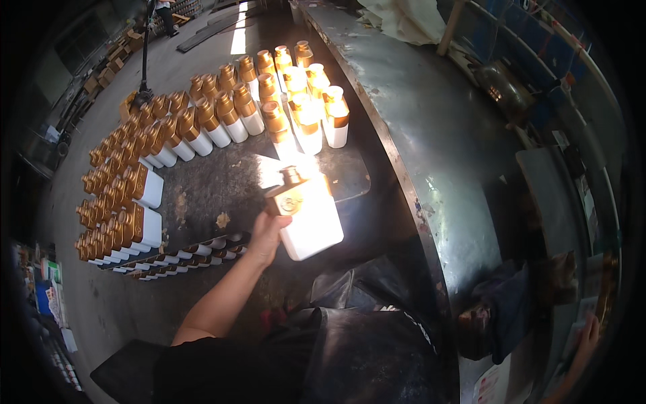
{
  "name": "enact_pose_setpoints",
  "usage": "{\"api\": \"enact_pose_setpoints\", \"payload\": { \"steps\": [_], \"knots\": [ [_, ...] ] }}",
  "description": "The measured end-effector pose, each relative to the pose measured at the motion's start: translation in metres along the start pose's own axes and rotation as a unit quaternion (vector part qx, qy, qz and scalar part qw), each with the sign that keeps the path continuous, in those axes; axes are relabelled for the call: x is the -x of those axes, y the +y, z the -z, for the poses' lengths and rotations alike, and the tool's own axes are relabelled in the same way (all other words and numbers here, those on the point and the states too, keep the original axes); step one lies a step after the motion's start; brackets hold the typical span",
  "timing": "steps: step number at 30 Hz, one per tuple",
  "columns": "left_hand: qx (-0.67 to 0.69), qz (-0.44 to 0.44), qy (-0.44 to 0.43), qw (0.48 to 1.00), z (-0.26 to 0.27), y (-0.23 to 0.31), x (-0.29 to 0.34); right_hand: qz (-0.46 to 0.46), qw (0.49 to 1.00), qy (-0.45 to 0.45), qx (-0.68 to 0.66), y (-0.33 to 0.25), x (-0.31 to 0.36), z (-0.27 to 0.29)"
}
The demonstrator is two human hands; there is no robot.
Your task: The person applies paper labels to the bodies of gold and white bottles. They pick up a bottle, align a label from a sheet, smooth it onto the surface using a green plastic scraper, and then place the bottle on a metal tray. The process is repeated for multiple bottles.
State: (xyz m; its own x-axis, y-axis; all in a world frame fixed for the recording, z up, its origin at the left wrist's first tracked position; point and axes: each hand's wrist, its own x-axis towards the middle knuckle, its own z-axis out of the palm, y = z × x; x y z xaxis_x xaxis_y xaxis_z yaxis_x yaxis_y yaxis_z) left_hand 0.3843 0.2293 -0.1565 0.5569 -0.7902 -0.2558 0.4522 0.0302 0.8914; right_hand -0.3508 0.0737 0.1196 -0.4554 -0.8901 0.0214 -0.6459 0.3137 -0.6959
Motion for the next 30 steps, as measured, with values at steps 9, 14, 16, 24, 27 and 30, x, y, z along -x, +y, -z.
{"api": "enact_pose_setpoints", "payload": {
  "steps": [9, 14, 16, 24, 27, 30],
  "knots": [
    [0.055, 0.153, -0.445, 0.881, -0.279, 0.010, 0.023, -0.097, 0.864, -0.015, -0.494, 0.050, 0.098, -0.073],
    [-0.076, 0.133, -0.545, 0.824, -0.389, -0.006, 0.055, -0.083, 0.775, 0.001, -0.627, 0.091, 0.179, -0.062],
    [-0.092, 0.151, -0.570, 0.803, -0.419, -0.028, 0.061, -0.112, 0.774, 0.077, -0.619, 0.109, 0.206, -0.056],
    [-0.100, 0.213, -0.554, 0.799, -0.478, -0.073, 0.074, -0.235, 0.835, 0.272, -0.416, 0.171, 0.283, -0.019],
    [-0.121, 0.175, -0.553, 0.806, -0.475, -0.074, 0.055, -0.251, 0.918, 0.240, -0.193, 0.169, 0.284, -0.024],
    [-0.162, 0.183, -0.523, 0.816, -0.477, -0.059, 0.056, -0.224, 0.967, 0.111, -0.055, 0.161, 0.274, -0.044]
  ]
}}
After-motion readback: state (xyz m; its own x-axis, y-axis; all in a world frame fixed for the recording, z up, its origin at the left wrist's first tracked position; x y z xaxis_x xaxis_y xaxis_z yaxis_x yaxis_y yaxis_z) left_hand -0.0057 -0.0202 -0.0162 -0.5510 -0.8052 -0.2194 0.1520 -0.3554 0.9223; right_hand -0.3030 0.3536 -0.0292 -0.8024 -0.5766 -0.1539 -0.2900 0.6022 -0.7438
